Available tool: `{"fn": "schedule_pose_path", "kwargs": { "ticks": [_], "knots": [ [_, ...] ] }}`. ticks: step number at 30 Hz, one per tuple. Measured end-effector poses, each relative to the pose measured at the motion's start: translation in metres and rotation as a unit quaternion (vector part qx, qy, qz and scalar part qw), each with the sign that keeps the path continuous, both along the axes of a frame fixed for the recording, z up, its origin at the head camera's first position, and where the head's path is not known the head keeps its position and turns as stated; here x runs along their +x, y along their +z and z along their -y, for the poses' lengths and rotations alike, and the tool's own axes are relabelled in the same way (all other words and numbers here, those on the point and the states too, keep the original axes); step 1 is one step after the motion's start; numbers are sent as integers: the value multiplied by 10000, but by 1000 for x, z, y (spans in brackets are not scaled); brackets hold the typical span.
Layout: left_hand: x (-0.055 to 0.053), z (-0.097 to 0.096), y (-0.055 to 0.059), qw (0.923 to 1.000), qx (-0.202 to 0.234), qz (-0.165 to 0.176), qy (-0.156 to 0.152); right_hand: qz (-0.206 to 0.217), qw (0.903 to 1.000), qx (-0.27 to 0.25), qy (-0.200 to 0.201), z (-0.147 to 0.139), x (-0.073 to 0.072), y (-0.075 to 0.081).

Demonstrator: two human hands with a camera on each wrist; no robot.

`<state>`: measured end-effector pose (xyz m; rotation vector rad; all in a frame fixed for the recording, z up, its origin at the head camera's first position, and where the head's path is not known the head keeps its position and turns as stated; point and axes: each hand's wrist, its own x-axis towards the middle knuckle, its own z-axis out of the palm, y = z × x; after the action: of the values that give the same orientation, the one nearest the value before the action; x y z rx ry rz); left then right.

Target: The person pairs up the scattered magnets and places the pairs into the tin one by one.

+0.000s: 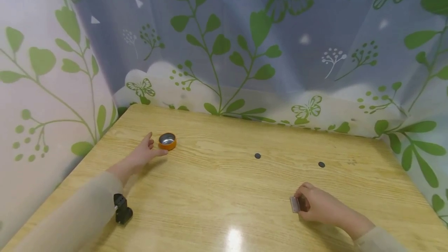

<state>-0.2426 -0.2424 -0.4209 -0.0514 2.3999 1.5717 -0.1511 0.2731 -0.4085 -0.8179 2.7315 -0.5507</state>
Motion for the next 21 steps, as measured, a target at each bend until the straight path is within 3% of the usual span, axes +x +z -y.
{"fn": "schedule_pose_path", "kwargs": {
  "ticks": [4,9,14,21],
  "knots": [
    [-15,0,0,9994,83,-60,-318,150,9997,-147,-86,-3,0,0],
    [-26,2,-1,9971,40,-103,-748,572,9976,-391,-71,-8,-1,0],
    [-29,3,-2,9958,-148,-141,-895,788,9961,-403,17,-18,-2,7],
    [-28,-1,-2,9929,-130,-220,-1159,748,9936,-845,89,-31,0,14]
  ]
}}
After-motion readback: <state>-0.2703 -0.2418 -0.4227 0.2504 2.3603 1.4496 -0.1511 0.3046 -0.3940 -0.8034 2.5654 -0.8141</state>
